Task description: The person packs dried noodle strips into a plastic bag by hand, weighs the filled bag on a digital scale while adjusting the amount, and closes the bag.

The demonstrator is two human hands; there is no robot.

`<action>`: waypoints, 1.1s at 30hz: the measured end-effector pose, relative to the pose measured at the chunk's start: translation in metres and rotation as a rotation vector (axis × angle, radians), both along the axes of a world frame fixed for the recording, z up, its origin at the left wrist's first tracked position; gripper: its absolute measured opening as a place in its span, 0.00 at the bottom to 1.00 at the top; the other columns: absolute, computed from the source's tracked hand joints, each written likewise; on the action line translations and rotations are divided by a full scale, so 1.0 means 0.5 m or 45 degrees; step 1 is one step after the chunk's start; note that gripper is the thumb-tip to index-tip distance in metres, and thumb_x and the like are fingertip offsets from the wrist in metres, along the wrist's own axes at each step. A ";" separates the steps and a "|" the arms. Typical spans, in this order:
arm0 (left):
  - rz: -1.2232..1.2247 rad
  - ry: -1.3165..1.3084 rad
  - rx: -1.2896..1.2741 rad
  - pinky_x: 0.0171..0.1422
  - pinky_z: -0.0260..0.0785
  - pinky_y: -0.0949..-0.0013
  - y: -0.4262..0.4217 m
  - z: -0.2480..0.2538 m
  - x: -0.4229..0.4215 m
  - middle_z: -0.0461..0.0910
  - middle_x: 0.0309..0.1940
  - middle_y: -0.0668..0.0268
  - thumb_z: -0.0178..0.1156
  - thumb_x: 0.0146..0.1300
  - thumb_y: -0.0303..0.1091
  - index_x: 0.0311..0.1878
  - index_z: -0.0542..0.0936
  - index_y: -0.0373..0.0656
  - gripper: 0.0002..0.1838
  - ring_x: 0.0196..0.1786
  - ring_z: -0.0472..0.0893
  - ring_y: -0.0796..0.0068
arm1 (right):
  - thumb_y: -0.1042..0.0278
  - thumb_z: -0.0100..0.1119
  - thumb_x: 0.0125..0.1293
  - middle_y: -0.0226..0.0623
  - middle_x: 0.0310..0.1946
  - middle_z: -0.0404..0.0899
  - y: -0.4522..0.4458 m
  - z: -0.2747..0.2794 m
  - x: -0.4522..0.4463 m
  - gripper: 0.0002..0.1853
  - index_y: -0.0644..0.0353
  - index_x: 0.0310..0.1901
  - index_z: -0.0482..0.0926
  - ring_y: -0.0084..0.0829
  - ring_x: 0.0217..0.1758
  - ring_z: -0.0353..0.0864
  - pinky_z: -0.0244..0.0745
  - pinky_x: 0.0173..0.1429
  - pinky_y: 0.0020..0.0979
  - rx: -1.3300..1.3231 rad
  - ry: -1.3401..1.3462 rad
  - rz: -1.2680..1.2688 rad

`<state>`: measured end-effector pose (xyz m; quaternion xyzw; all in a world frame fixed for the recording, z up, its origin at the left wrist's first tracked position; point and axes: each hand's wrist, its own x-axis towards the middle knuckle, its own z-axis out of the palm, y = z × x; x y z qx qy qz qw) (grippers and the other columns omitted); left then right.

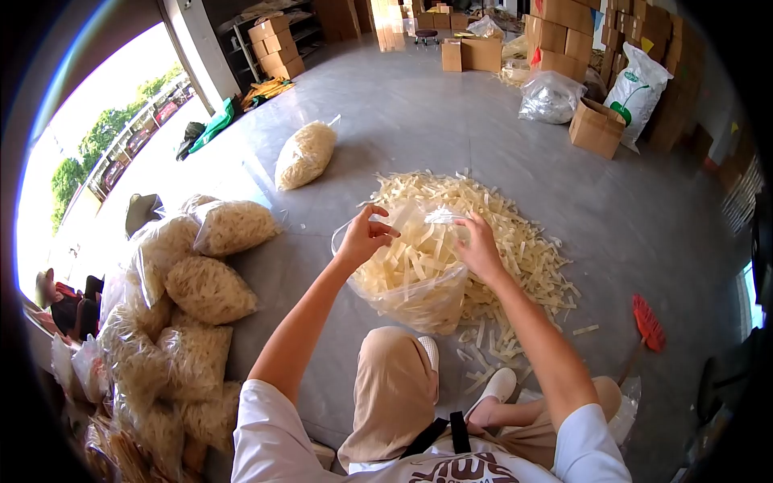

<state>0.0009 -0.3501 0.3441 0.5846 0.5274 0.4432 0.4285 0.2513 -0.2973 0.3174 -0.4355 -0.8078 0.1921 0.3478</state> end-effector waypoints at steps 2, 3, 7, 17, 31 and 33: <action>0.009 0.084 0.054 0.36 0.69 0.76 -0.015 -0.003 0.011 0.81 0.34 0.59 0.56 0.52 0.18 0.48 0.64 0.39 0.20 0.32 0.78 0.79 | 0.65 0.61 0.54 0.51 0.54 0.68 -0.025 0.035 -0.022 0.26 0.65 0.54 0.69 0.43 0.58 0.68 0.61 0.61 0.36 0.047 0.042 0.052; 0.012 0.248 0.085 0.36 0.69 0.75 -0.027 0.010 0.023 0.82 0.33 0.60 0.56 0.52 0.18 0.48 0.65 0.39 0.19 0.32 0.78 0.80 | 0.65 0.62 0.54 0.49 0.50 0.72 -0.037 0.049 -0.036 0.23 0.64 0.50 0.72 0.41 0.53 0.71 0.65 0.58 0.35 0.085 0.173 0.098; 0.035 0.510 0.235 0.39 0.69 0.71 -0.059 0.052 0.059 0.82 0.30 0.62 0.54 0.50 0.18 0.46 0.67 0.39 0.18 0.32 0.80 0.72 | 0.67 0.62 0.55 0.41 0.34 0.79 -0.062 0.102 -0.048 0.12 0.64 0.38 0.79 0.32 0.35 0.78 0.71 0.41 0.29 -0.208 0.253 0.239; 0.294 0.669 0.505 0.42 0.68 0.66 -0.070 0.053 0.040 0.81 0.30 0.62 0.56 0.50 0.24 0.38 0.80 0.39 0.10 0.34 0.76 0.65 | 0.70 0.57 0.57 0.40 0.26 0.76 -0.105 0.136 -0.031 0.06 0.65 0.31 0.78 0.35 0.26 0.75 0.68 0.31 0.31 0.107 0.398 0.119; 0.053 0.741 0.557 0.27 0.64 0.71 -0.076 0.067 0.068 0.76 0.22 0.62 0.63 0.50 0.30 0.30 0.82 0.38 0.06 0.21 0.73 0.72 | 0.73 0.58 0.55 0.39 0.26 0.75 -0.128 0.150 -0.028 0.04 0.64 0.30 0.78 0.37 0.26 0.74 0.68 0.31 0.32 0.166 0.352 0.157; 0.073 0.764 0.526 0.27 0.65 0.70 -0.081 0.067 0.067 0.76 0.21 0.63 0.62 0.49 0.29 0.29 0.82 0.38 0.05 0.20 0.73 0.73 | 0.73 0.58 0.55 0.39 0.26 0.75 -0.127 0.145 -0.031 0.04 0.64 0.30 0.78 0.37 0.26 0.74 0.68 0.31 0.32 0.152 0.328 0.176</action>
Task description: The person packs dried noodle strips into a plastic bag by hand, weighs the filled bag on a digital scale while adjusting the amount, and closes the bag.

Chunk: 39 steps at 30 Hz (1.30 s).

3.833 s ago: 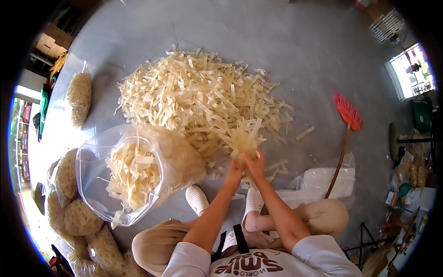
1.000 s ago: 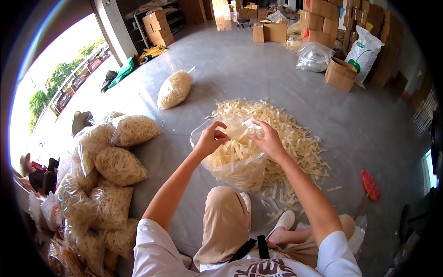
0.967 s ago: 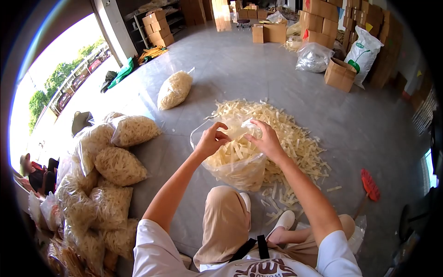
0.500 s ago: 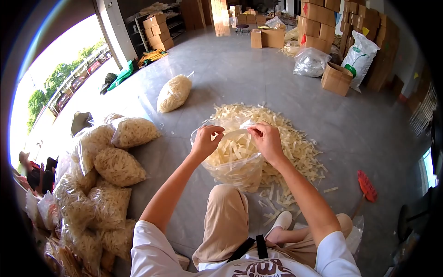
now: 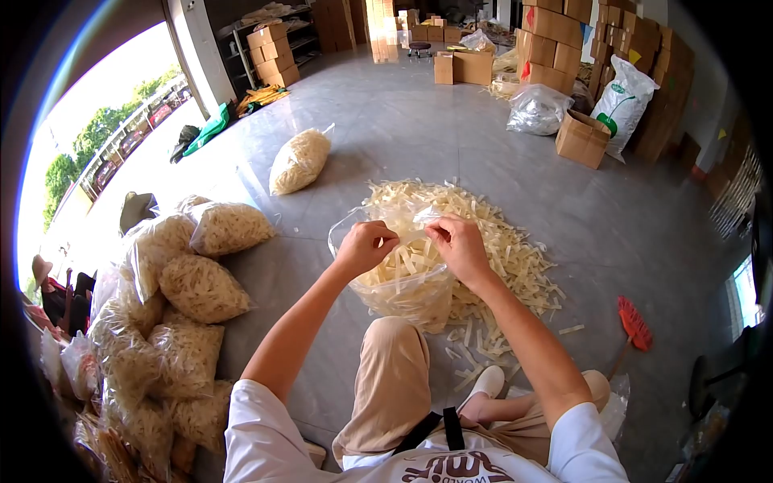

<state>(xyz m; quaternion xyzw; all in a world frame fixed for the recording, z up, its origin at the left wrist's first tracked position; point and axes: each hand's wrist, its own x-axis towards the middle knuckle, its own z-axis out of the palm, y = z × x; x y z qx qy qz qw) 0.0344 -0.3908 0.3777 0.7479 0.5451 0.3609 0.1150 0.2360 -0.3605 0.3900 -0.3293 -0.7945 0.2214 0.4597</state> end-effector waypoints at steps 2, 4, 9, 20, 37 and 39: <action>0.030 -0.008 0.028 0.27 0.65 0.70 -0.003 0.007 0.002 0.76 0.20 0.63 0.62 0.49 0.29 0.28 0.82 0.37 0.05 0.20 0.73 0.73 | 0.73 0.58 0.54 0.39 0.26 0.75 -0.001 -0.001 -0.004 0.04 0.64 0.30 0.78 0.37 0.26 0.74 0.68 0.31 0.32 -0.011 -0.025 0.018; 0.065 -0.021 0.055 0.27 0.65 0.70 -0.004 0.010 0.001 0.76 0.19 0.63 0.62 0.48 0.29 0.27 0.82 0.37 0.05 0.19 0.73 0.73 | 0.73 0.59 0.54 0.39 0.25 0.74 -0.003 -0.001 -0.012 0.03 0.64 0.29 0.77 0.37 0.26 0.74 0.68 0.31 0.33 0.031 -0.014 -0.001; 0.233 0.040 0.058 0.29 0.67 0.69 -0.007 0.015 -0.001 0.78 0.20 0.61 0.60 0.46 0.29 0.26 0.82 0.39 0.05 0.21 0.75 0.68 | 0.73 0.59 0.54 0.39 0.25 0.73 -0.013 -0.010 -0.026 0.04 0.63 0.28 0.76 0.38 0.27 0.74 0.68 0.30 0.35 0.158 -0.014 0.019; -0.194 0.426 0.454 0.29 0.68 0.70 -0.080 -0.003 0.016 0.73 0.28 0.66 0.58 0.48 0.25 0.33 0.78 0.41 0.07 0.29 0.75 0.69 | 0.74 0.55 0.56 0.40 0.37 0.75 0.014 -0.058 -0.016 0.12 0.64 0.43 0.76 0.42 0.41 0.75 0.71 0.44 0.36 0.201 -0.202 -0.067; 0.418 0.686 -0.269 0.69 0.44 0.46 0.030 0.005 -0.258 0.53 0.66 0.51 0.60 0.51 0.28 0.51 0.77 0.50 0.21 0.71 0.45 0.51 | 0.78 0.57 0.50 0.48 0.50 0.70 0.075 -0.147 0.041 0.08 0.64 0.35 0.79 0.46 0.55 0.67 0.64 0.59 0.37 0.082 -0.333 -0.224; 0.219 0.760 -0.248 0.69 0.44 0.46 0.064 -0.049 -0.218 0.56 0.65 0.51 0.62 0.51 0.32 0.50 0.78 0.52 0.20 0.71 0.45 0.52 | 0.77 0.58 0.49 0.49 0.51 0.69 0.092 -0.165 0.036 0.08 0.64 0.33 0.80 0.47 0.55 0.67 0.63 0.59 0.38 0.147 -0.408 -0.234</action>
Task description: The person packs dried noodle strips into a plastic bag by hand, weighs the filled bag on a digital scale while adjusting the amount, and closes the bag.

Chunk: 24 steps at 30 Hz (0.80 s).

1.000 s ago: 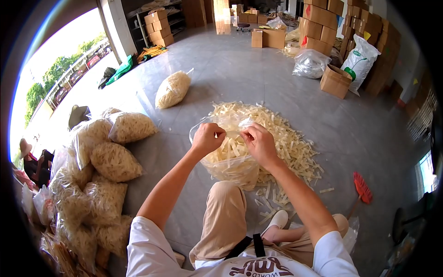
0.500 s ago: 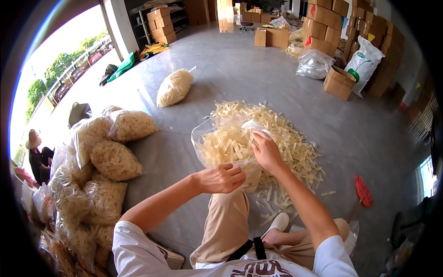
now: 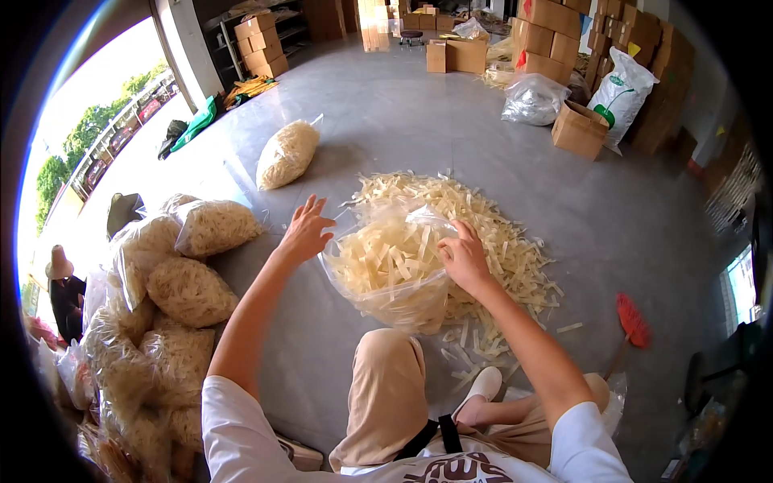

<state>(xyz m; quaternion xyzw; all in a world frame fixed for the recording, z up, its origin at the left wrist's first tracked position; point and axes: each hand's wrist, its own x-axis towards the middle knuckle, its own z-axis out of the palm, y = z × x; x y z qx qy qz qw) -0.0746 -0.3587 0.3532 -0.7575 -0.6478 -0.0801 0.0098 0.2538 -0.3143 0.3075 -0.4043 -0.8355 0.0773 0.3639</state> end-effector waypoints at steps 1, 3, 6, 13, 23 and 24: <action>-0.006 -0.010 0.003 0.69 0.44 0.46 0.011 -0.014 0.028 0.56 0.65 0.51 0.62 0.51 0.32 0.50 0.78 0.52 0.20 0.71 0.45 0.52 | 0.77 0.58 0.48 0.50 0.50 0.69 0.008 -0.005 -0.003 0.08 0.65 0.33 0.79 0.48 0.55 0.67 0.63 0.59 0.39 0.068 -0.098 -0.021; 0.050 0.093 -0.168 0.71 0.40 0.48 0.032 -0.033 0.065 0.54 0.66 0.52 0.61 0.51 0.33 0.51 0.77 0.50 0.21 0.71 0.45 0.53 | 0.75 0.59 0.48 0.51 0.51 0.69 0.028 -0.007 -0.005 0.12 0.68 0.36 0.78 0.48 0.54 0.68 0.64 0.58 0.38 0.103 -0.285 -0.073; 0.278 0.316 -0.179 0.69 0.41 0.44 0.073 -0.079 0.068 0.57 0.64 0.52 0.58 0.52 0.31 0.54 0.74 0.44 0.23 0.70 0.48 0.51 | 0.76 0.57 0.50 0.52 0.52 0.68 0.078 -0.021 -0.003 0.18 0.70 0.44 0.73 0.48 0.55 0.68 0.64 0.58 0.38 -0.178 -0.244 -0.056; 0.345 -0.418 -0.037 0.58 0.63 0.60 0.110 -0.115 0.043 0.66 0.56 0.44 0.55 0.53 0.26 0.68 0.43 0.36 0.42 0.57 0.69 0.50 | 0.72 0.56 0.57 0.51 0.55 0.67 0.098 -0.030 0.029 0.28 0.67 0.59 0.60 0.45 0.60 0.66 0.64 0.61 0.35 -0.292 0.152 0.044; -0.112 -0.576 0.402 0.60 0.62 0.56 0.018 0.030 0.162 0.69 0.56 0.50 0.56 0.52 0.18 0.69 0.45 0.50 0.44 0.59 0.68 0.50 | 0.66 0.51 0.63 0.48 0.61 0.60 -0.008 -0.093 0.221 0.29 0.64 0.64 0.55 0.36 0.60 0.66 0.68 0.58 0.35 -0.622 0.589 -0.350; -0.095 -0.691 0.347 0.55 0.67 0.60 0.002 0.055 0.208 0.74 0.52 0.53 0.55 0.53 0.19 0.68 0.53 0.49 0.39 0.54 0.74 0.55 | 0.67 0.52 0.62 0.49 0.60 0.60 -0.015 -0.118 0.252 0.30 0.64 0.64 0.54 0.36 0.58 0.68 0.68 0.58 0.35 -0.753 0.555 -0.437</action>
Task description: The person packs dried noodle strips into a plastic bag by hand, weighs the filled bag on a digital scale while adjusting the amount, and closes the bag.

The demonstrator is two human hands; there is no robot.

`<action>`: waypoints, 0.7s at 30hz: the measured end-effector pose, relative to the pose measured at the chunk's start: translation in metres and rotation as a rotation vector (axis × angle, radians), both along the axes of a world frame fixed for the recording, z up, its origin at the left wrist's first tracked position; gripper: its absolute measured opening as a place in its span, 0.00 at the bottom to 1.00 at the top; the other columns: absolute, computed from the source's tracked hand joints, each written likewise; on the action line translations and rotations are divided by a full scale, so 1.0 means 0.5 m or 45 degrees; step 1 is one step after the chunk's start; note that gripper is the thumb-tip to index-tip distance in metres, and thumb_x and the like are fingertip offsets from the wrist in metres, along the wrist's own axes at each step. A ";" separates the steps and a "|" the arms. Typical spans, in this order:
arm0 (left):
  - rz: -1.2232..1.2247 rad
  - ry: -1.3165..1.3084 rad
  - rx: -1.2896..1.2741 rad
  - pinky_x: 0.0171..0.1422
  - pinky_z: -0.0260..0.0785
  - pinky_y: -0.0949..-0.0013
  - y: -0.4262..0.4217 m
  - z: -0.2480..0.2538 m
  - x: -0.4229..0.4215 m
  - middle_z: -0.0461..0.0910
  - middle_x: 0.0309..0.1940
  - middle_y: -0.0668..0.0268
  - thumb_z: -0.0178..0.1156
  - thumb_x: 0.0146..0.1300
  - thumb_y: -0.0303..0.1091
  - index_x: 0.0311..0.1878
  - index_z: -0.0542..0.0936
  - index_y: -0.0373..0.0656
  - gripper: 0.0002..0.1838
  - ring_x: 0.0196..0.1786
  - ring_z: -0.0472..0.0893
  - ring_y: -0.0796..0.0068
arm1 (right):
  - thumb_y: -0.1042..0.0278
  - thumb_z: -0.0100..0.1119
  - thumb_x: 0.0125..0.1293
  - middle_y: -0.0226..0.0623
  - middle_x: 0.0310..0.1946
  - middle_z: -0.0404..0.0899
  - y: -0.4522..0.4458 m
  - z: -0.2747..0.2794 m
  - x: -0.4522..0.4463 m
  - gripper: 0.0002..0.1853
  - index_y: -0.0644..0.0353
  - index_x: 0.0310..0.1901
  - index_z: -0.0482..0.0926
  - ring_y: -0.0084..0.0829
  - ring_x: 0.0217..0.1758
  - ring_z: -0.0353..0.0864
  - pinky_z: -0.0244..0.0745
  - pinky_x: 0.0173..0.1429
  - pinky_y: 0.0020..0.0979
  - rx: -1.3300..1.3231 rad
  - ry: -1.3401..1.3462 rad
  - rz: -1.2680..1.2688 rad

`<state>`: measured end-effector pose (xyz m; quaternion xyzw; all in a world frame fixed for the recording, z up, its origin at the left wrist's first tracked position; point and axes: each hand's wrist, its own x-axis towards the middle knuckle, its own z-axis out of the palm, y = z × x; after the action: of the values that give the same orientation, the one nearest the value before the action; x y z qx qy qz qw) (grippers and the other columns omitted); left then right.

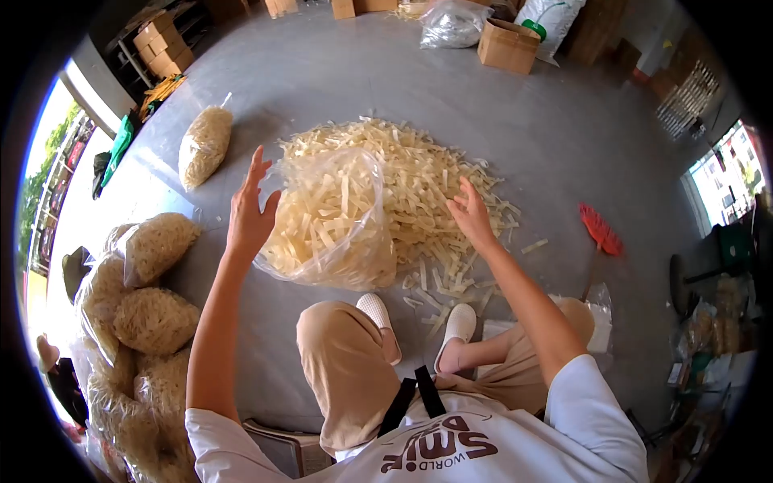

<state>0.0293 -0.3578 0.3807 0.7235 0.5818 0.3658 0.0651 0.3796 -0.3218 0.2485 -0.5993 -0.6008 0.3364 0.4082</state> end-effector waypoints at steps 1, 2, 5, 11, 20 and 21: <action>-0.103 -0.138 -0.067 0.52 0.69 0.63 -0.010 0.012 0.041 0.76 0.50 0.56 0.55 0.54 0.19 0.65 0.59 0.47 0.34 0.51 0.76 0.61 | 0.65 0.55 0.61 0.48 0.62 0.57 0.001 -0.043 0.039 0.34 0.56 0.66 0.51 0.36 0.59 0.68 0.74 0.50 0.33 -0.231 -0.006 -0.046; -0.195 -0.272 -0.130 0.49 0.72 0.67 -0.018 0.015 0.080 0.77 0.48 0.58 0.54 0.55 0.20 0.62 0.65 0.46 0.29 0.48 0.78 0.66 | 0.65 0.55 0.61 0.48 0.62 0.57 -0.005 -0.100 0.076 0.34 0.56 0.66 0.51 0.36 0.59 0.68 0.74 0.50 0.33 -0.246 -0.005 -0.078; -0.512 -0.605 -0.621 0.46 0.72 0.74 -0.036 -0.028 0.208 0.79 0.43 0.61 0.52 0.60 0.23 0.56 0.71 0.40 0.19 0.44 0.79 0.75 | 0.67 0.56 0.59 0.49 0.63 0.55 -0.026 -0.180 0.135 0.36 0.57 0.66 0.50 0.36 0.55 0.71 0.75 0.45 0.31 -0.292 -0.270 -0.185; -0.332 -1.404 -1.741 0.52 0.70 0.60 -0.066 -0.401 0.434 0.71 0.53 0.59 0.52 0.63 0.33 0.59 0.67 0.41 0.21 0.52 0.73 0.64 | 0.70 0.59 0.52 0.44 0.52 0.67 -0.118 -0.431 0.208 0.41 0.57 0.66 0.48 0.33 0.47 0.72 0.74 0.33 0.35 -0.722 0.316 -0.581; 1.133 -1.809 -2.208 0.52 0.60 0.39 -0.323 -0.835 0.442 0.68 0.52 0.59 0.55 0.57 0.32 0.55 0.63 0.49 0.22 0.52 0.69 0.53 | 0.75 0.57 0.50 0.38 0.56 0.60 -0.232 -0.547 0.263 0.40 0.38 0.62 0.49 0.40 0.53 0.66 0.65 0.48 0.53 -1.241 0.660 -1.247; 1.151 -1.732 -2.230 0.51 0.59 0.37 -0.329 -0.858 0.432 0.67 0.53 0.58 0.55 0.57 0.32 0.56 0.62 0.50 0.24 0.51 0.69 0.52 | 0.73 0.58 0.50 0.40 0.56 0.60 -0.236 -0.579 0.262 0.40 0.39 0.63 0.49 0.40 0.55 0.64 0.64 0.50 0.53 -1.251 0.585 -1.363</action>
<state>0.2454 -0.5225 -0.0483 -0.1786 0.6812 0.1427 0.6955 0.5108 -0.4398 -0.0409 -0.8366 0.0909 0.4376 0.3168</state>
